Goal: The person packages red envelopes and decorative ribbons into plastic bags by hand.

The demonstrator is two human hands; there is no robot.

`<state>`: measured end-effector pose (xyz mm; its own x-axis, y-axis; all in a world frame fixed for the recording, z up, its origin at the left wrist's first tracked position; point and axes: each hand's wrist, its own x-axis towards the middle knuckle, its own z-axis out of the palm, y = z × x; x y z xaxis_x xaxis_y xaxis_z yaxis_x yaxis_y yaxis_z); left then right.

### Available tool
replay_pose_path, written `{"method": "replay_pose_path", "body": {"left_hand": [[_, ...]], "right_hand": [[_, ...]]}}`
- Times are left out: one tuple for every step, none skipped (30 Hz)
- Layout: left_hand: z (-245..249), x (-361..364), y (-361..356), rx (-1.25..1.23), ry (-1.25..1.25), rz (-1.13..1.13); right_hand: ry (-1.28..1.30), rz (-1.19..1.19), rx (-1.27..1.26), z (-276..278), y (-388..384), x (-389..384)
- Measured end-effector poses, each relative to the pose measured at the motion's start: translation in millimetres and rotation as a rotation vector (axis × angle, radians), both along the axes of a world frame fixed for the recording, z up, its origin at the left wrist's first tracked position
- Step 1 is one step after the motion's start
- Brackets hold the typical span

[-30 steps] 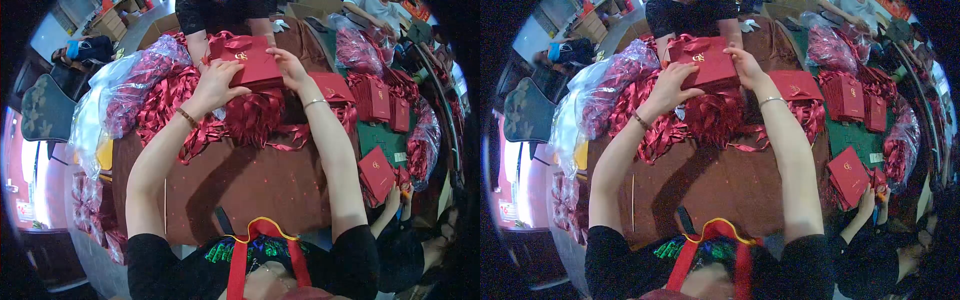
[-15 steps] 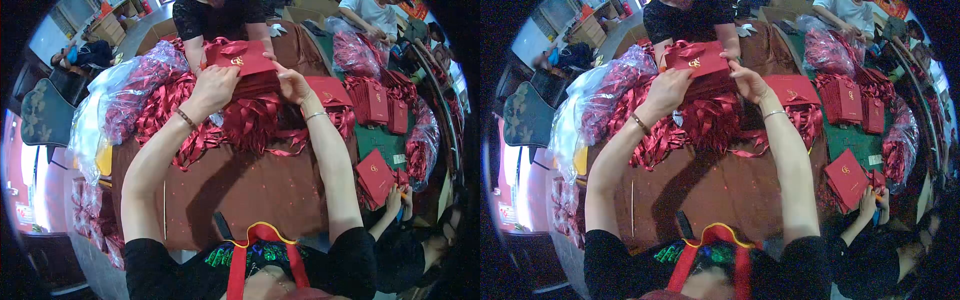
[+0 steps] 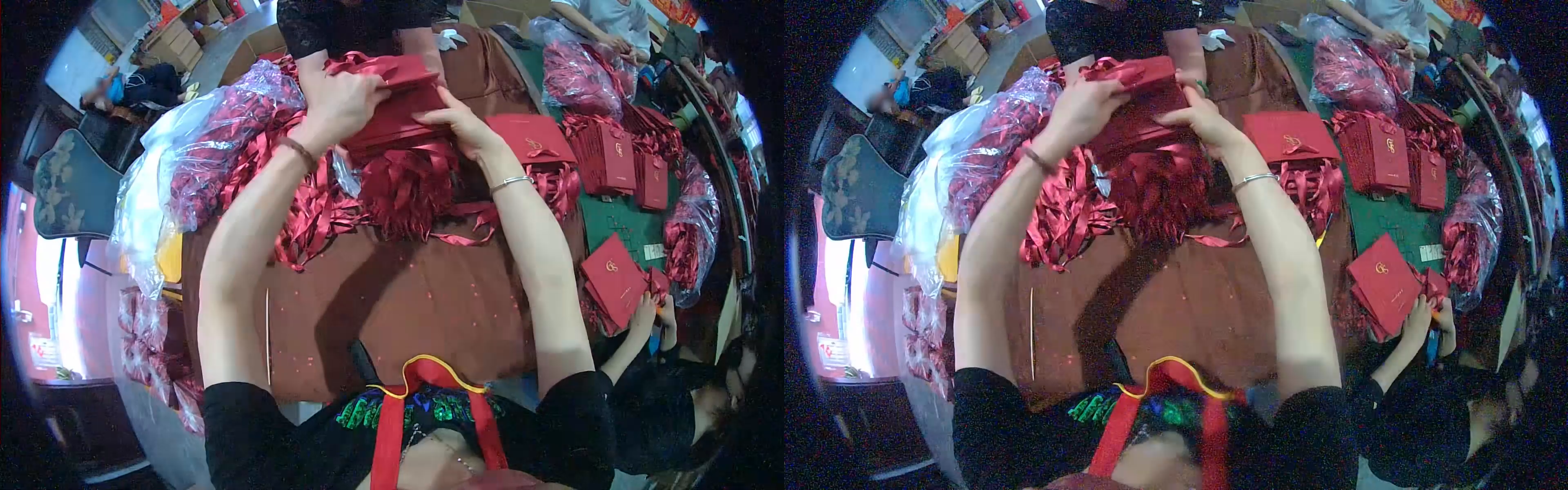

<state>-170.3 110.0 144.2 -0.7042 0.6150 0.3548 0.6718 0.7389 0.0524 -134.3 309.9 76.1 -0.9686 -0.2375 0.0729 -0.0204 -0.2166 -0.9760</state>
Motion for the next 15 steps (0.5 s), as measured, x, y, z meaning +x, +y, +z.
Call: {"method": "replay_pose_path", "body": {"left_hand": [[3.7, -12.8, -2.9, 0.03, -0.021, -0.089], [3.2, -21.4, -5.1, 0.06, -0.042, -0.177], [20.3, -18.0, -3.8, -0.036, -0.042, -0.188], [22.8, -31.6, -3.8, 0.046, -0.247, -0.279], [18.7, -39.6, -4.4, 0.099, -0.416, -0.23], [22.2, -36.4, -2.4, 0.154, -0.582, -0.178], [26.1, -33.3, -1.3, 0.155, -0.581, -0.174], [30.9, -30.8, -1.0, 0.115, -0.626, -0.171], [34.3, -27.8, -1.0, 0.075, -0.672, -0.166], [30.8, -30.5, -2.8, 0.074, -0.674, -0.162], [26.2, -34.4, -4.3, 0.117, -0.689, -0.207], [27.0, -32.7, -4.0, 0.159, -0.702, -0.253], [27.8, -31.0, -3.3, 0.159, -0.702, -0.254], [27.6, -28.6, -2.0, 0.039, -0.586, -0.209], [27.2, -23.5, -0.5, -0.079, -0.468, -0.164]], "right_hand": [[-0.001, 0.0, -0.002, 4.8, -1.8, 4.1], [-0.03, -0.034, 0.002, 9.3, -3.6, 8.9], [-0.058, -0.067, 0.006, 11.3, -4.9, 11.6], [-0.058, -0.066, 0.004, 9.3, -4.5, 11.1], [-0.069, -0.066, -0.018, 7.4, -3.8, 9.8], [-0.078, -0.066, -0.039, 3.7, -2.3, 6.6], [-0.078, -0.063, -0.04, -1.7, -0.5, 2.3], [-0.062, -0.056, -0.035, -7.3, 0.9, -2.1], [-0.048, -0.049, -0.03, -8.1, 1.3, -3.4], [-0.05, -0.045, -0.032, -9.2, 2.0, -4.3], [-0.028, -0.022, -0.006, -10.0, 3.4, -5.3], [-0.006, 0.0, 0.019, -4.6, 2.0, -2.9], [-0.006, -0.001, 0.019, 0.1, 1.3, 1.2], [-0.04, -0.024, 0.015, 4.0, 0.9, 7.0], [-0.075, -0.047, 0.011, 7.2, -0.3, 11.2]]}}
